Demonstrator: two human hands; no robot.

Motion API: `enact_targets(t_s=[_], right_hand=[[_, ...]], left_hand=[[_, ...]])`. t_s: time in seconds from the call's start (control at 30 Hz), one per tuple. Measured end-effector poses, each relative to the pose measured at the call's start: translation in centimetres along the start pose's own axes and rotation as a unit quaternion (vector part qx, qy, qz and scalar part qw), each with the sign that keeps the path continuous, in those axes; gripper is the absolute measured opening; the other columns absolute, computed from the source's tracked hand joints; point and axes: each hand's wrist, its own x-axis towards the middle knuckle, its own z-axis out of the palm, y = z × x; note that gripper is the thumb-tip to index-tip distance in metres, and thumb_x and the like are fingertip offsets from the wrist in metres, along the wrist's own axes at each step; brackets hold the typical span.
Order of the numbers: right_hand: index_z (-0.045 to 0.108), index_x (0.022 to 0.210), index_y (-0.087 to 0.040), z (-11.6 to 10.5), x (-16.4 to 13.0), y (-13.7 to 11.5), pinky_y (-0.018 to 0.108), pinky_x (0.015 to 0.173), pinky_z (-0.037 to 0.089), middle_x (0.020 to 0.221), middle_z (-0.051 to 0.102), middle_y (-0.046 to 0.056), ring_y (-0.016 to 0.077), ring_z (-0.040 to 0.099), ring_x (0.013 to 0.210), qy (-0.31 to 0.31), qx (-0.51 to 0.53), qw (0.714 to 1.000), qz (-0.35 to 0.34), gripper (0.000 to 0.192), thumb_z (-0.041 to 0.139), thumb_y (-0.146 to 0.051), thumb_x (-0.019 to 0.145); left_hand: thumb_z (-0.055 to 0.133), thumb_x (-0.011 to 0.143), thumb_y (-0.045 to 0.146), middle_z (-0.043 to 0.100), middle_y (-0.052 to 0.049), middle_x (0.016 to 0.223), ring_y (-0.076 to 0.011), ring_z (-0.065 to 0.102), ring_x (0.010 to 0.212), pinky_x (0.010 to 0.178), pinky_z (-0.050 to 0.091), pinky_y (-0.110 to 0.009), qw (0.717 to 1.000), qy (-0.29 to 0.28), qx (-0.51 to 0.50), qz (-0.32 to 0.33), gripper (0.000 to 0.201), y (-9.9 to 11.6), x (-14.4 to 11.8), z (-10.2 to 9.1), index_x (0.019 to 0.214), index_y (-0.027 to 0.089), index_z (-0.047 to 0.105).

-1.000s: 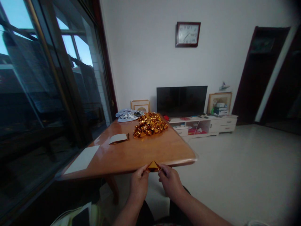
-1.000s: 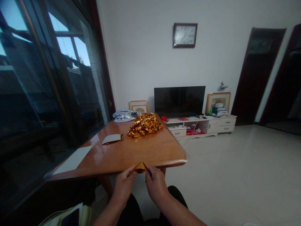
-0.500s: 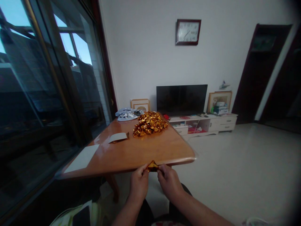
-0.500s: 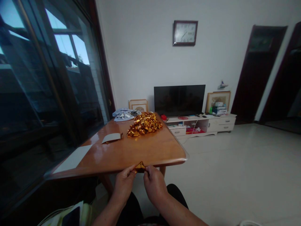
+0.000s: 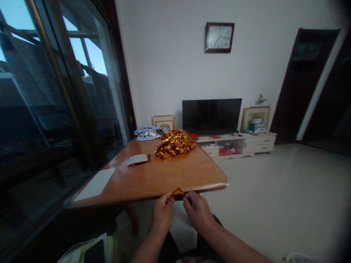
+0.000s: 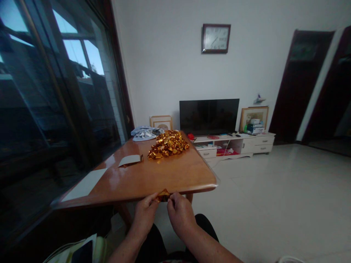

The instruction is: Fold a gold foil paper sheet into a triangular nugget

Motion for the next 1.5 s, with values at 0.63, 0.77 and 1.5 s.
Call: enact_targets(t_s=[0.63, 0.77, 1.5], right_hand=[[0.056, 0.075, -0.022, 0.4, 0.7, 1.5, 0.024, 0.053, 0.039, 0.064, 0.062, -0.002, 0.0166, 0.062, 0.058, 0.016, 0.041, 0.998, 0.042, 0.019, 0.048, -0.032, 0.089], [0.055, 0.074, -0.022, 0.5, 0.7, 1.4, 0.024, 0.053, 0.039, 0.063, 0.062, -0.002, 0.0165, 0.062, 0.057, 0.017, 0.045, 0.998, 0.042, 0.018, 0.048, -0.03, 0.088], [0.055, 0.074, -0.023, 0.2, 0.8, 1.4, 0.024, 0.054, 0.041, 0.062, 0.063, -0.002, 0.0169, 0.062, 0.057, 0.025, 0.052, 0.997, 0.049, 0.018, 0.047, -0.031, 0.088]], left_hand=[[0.062, 0.072, 0.029, 0.068, -0.001, 0.07, -0.0171, 0.062, 0.068, 0.065, 0.043, -0.026, 0.996, 0.034, -0.058, -0.057, 0.021, 1.0, -0.6, 0.4, 0.087, 0.016, 0.067], [0.063, 0.072, 0.03, 0.072, -0.004, 0.076, -0.0188, 0.064, 0.073, 0.068, 0.045, -0.027, 0.997, 0.027, -0.057, -0.045, 0.022, 1.1, -0.5, 0.5, 0.086, 0.015, 0.07], [0.059, 0.083, 0.03, 0.072, -0.007, 0.09, -0.0239, 0.066, 0.087, 0.081, 0.049, -0.034, 0.991, 0.02, 0.086, 0.104, 0.022, 0.7, -0.5, 0.1, 0.093, 0.02, 0.075]])
